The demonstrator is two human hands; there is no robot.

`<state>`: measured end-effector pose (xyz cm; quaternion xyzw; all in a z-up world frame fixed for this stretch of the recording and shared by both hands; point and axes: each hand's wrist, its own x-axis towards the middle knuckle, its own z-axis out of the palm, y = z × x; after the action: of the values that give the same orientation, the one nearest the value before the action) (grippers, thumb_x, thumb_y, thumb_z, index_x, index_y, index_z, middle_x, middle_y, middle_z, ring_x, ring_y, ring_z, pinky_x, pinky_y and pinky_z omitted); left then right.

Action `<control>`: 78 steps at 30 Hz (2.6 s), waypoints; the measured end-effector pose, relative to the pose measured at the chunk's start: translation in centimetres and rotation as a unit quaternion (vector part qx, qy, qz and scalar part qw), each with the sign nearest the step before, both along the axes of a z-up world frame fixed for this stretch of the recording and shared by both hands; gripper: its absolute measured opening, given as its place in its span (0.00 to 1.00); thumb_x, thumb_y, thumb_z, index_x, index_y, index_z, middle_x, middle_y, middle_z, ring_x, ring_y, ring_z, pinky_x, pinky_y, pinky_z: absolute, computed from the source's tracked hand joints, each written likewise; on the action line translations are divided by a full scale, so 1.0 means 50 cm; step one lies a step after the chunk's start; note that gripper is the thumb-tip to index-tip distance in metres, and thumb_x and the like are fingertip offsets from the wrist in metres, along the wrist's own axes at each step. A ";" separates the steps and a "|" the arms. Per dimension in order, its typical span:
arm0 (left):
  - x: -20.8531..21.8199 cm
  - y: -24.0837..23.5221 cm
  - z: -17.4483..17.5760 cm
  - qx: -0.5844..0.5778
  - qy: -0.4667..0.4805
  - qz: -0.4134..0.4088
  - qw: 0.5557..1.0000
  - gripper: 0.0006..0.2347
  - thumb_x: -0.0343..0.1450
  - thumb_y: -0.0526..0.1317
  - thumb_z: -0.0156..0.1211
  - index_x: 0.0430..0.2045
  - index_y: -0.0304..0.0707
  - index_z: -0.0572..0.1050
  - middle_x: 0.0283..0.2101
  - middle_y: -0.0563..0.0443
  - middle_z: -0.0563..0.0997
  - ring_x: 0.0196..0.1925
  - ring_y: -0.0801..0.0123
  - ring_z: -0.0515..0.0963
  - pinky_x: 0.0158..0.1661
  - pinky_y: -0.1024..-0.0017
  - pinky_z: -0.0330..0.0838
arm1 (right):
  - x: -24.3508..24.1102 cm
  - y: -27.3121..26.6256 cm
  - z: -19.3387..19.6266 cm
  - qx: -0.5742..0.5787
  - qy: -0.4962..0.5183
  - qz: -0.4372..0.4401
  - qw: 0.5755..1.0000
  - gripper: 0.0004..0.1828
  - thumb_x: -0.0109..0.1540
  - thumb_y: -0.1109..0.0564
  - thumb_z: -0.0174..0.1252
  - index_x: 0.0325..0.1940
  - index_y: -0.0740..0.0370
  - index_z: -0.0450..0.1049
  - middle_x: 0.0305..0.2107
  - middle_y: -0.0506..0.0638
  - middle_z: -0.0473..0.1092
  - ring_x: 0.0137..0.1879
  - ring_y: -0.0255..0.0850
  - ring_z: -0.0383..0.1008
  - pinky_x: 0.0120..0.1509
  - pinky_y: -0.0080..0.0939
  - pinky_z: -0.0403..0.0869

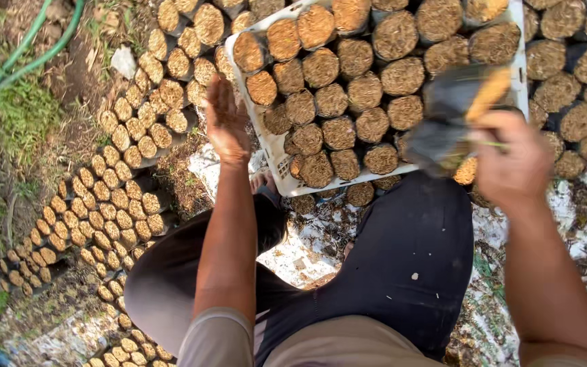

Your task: The person kneels on the ground and transfers small seedling plugs from a white plastic crate to a white tarp on the ground. They pick up the plugs by hand and place them in rows on the tarp.

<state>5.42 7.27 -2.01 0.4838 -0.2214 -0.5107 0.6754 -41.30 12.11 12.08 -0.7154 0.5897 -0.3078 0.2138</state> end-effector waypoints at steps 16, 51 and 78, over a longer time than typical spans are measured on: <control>-0.112 0.189 -0.016 0.126 -0.380 -0.136 0.906 0.31 0.80 0.58 0.31 0.76 0.35 0.47 0.80 0.37 0.48 0.83 0.50 0.38 0.74 0.47 0.23 | 0.529 -0.078 -0.159 -0.004 0.223 0.281 0.933 0.07 0.64 0.65 0.51 0.44 0.66 0.74 0.30 0.56 0.74 0.38 0.46 0.75 0.45 0.50 0.71; -0.197 0.193 0.003 0.172 -0.390 -0.084 0.901 0.39 0.76 0.67 0.39 0.78 0.50 0.34 0.83 0.42 0.32 0.84 0.49 0.34 0.78 0.47 0.32 | -0.328 0.115 -0.123 0.164 0.163 -0.214 0.949 0.11 0.63 0.55 0.70 0.50 0.52 0.83 0.42 0.55 0.78 0.39 0.40 0.75 0.43 0.47 0.75; -0.148 0.200 -0.109 0.043 -0.283 -0.022 0.958 0.37 0.78 0.63 0.38 0.79 0.38 0.43 0.82 0.38 0.45 0.84 0.50 0.43 0.79 0.59 0.34 | -0.546 0.237 -0.333 -0.047 0.190 -0.386 0.902 0.05 0.66 0.69 0.64 0.47 0.71 0.79 0.40 0.62 0.79 0.42 0.48 0.78 0.46 0.49 0.76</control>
<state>-1.97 17.26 -7.44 0.6323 -0.3913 -0.3767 0.5524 -68.59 23.98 -4.57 -0.4856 0.8341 -0.2519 -0.0715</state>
